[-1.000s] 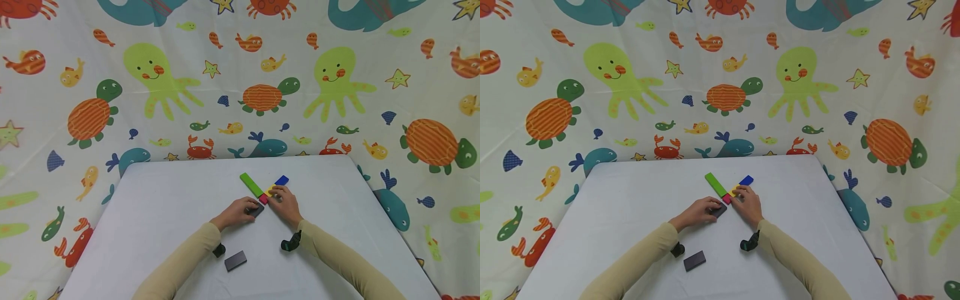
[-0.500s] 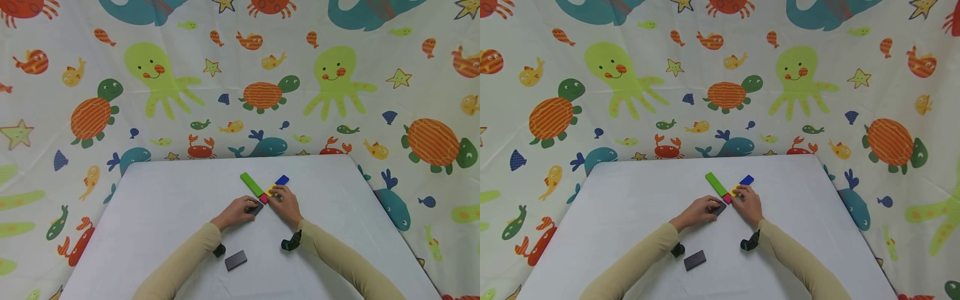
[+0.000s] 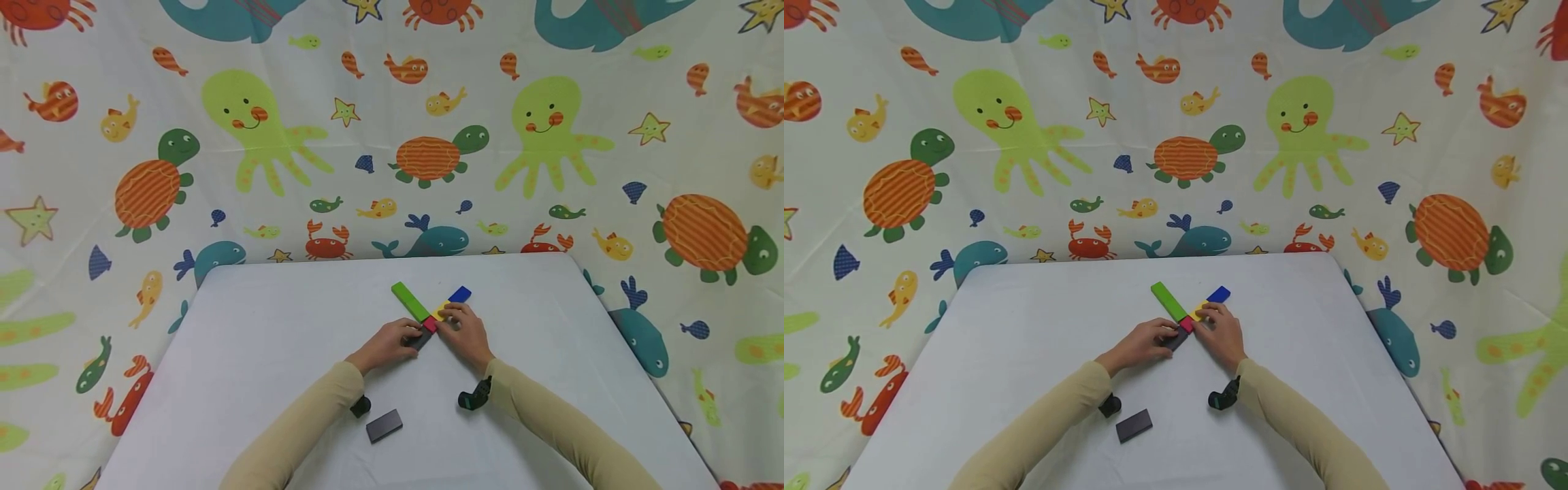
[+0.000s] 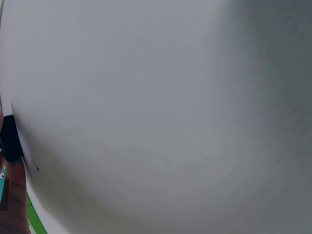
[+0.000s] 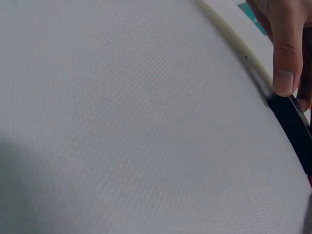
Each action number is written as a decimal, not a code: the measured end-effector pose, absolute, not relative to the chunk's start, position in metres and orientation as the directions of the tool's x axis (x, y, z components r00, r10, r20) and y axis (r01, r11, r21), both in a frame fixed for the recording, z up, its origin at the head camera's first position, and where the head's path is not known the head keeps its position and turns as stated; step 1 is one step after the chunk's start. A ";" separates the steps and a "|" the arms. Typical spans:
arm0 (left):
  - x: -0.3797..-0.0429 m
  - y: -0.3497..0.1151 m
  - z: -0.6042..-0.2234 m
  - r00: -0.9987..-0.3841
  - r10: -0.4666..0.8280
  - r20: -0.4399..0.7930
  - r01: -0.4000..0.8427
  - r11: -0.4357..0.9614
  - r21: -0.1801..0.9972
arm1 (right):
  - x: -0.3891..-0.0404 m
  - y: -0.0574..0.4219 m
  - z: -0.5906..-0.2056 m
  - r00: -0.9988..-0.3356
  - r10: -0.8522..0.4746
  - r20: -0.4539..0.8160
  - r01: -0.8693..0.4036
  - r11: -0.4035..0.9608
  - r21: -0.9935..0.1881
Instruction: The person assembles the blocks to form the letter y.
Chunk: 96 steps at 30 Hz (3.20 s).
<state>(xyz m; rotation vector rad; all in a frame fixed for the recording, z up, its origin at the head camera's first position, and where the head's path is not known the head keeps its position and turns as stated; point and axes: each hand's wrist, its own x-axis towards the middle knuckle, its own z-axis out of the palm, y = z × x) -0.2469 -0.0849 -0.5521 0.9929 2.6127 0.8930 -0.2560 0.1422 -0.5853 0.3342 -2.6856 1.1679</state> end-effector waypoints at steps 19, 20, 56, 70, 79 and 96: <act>-0.248 -0.081 -0.550 -0.767 0.642 -0.001 0.520 0.622 0.585 | -0.257 0.143 -0.587 -0.958 -0.116 0.261 -0.269 0.677 -0.686; -0.248 -0.081 -0.550 -0.767 0.641 0.000 0.520 0.622 0.586 | -0.257 0.143 -0.587 -0.957 -0.116 0.265 -0.271 0.678 -0.683; -0.246 -0.081 -0.550 -0.760 0.649 0.027 0.552 0.623 0.555 | -0.255 0.142 -0.586 -0.953 -0.118 0.277 -0.283 0.670 -0.686; -0.247 -0.083 -0.554 -0.753 0.657 0.039 0.560 0.608 0.563 | -0.255 0.141 -0.586 -0.956 -0.115 0.271 -0.275 0.677 -0.682; -0.246 -0.085 -0.553 -0.751 0.658 0.048 0.561 0.598 0.573 | -0.255 0.140 -0.586 -0.954 -0.119 0.275 -0.281 0.677 -0.680; -0.244 -0.088 -0.552 -0.759 0.651 0.025 0.538 0.605 0.587 | -0.255 0.139 -0.587 -0.956 -0.123 0.266 -0.277 0.672 -0.687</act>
